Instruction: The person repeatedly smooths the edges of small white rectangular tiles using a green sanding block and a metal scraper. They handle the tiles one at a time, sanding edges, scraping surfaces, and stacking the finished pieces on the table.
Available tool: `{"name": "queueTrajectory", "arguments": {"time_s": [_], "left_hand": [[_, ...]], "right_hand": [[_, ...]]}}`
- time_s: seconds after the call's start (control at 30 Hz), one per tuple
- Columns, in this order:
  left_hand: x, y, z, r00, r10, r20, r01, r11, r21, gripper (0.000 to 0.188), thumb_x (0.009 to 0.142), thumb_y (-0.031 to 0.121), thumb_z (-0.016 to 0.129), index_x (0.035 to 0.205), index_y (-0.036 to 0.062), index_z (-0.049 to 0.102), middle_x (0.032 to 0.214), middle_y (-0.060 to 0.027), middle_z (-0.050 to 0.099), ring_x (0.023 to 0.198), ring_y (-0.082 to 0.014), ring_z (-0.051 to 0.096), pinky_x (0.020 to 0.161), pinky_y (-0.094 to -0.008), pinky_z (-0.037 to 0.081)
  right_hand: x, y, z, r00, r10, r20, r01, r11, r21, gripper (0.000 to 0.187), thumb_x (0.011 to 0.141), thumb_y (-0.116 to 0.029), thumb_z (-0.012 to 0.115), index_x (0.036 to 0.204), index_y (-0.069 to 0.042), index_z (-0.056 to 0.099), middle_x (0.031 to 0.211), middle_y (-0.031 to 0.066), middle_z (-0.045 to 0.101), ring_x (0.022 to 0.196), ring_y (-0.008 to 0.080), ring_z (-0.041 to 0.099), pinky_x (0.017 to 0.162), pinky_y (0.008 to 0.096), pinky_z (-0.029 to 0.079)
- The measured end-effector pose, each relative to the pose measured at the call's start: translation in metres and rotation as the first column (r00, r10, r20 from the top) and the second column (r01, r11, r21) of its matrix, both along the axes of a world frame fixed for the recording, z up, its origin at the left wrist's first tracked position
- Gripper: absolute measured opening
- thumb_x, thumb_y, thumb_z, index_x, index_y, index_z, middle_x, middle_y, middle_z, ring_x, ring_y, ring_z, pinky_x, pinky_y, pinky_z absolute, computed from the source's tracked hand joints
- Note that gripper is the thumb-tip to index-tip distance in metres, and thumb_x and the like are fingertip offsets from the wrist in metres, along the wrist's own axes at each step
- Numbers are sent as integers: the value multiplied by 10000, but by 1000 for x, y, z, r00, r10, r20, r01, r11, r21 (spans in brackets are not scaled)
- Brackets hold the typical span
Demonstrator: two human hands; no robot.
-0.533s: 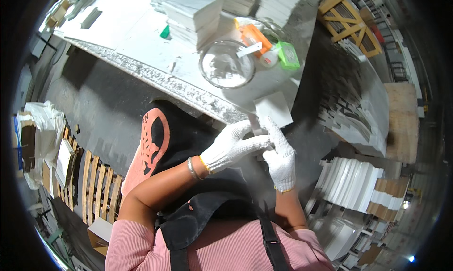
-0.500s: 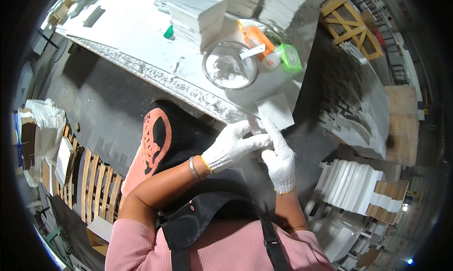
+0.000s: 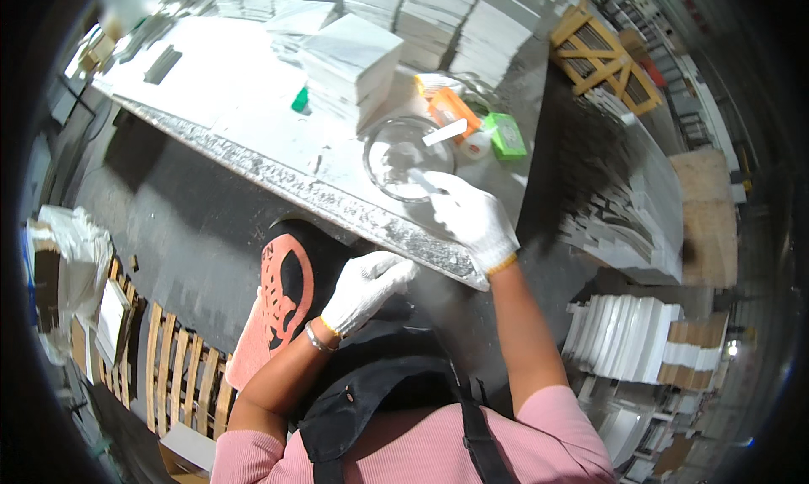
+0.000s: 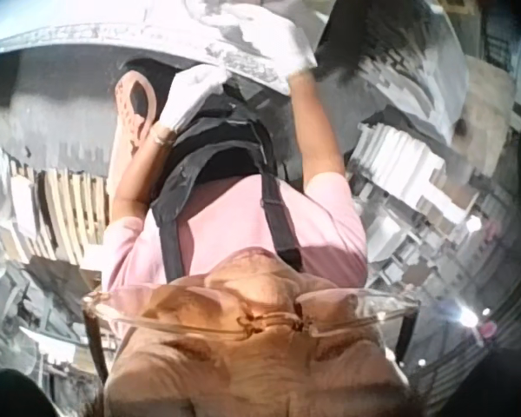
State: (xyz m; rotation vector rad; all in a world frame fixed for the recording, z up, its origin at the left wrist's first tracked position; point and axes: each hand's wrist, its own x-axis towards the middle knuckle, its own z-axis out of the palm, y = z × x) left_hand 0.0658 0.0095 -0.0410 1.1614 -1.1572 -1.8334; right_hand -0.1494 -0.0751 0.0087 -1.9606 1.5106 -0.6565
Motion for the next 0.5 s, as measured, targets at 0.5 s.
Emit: {"name": "queueTrajectory", "arguments": {"time_s": [0.5], "left_hand": [[-14, 3, -1, 979, -78, 190, 156, 883, -442, 319, 930, 358, 713, 1127, 108, 744, 1040, -137, 729, 985, -308, 702, 874, -389, 542]], "right_hand": [[-51, 76, 2, 737, -13, -675, -119, 982, -149, 609, 850, -422, 734, 1384, -163, 596, 1373, 103, 577, 1184, 327, 521, 1026, 467, 435]]}}
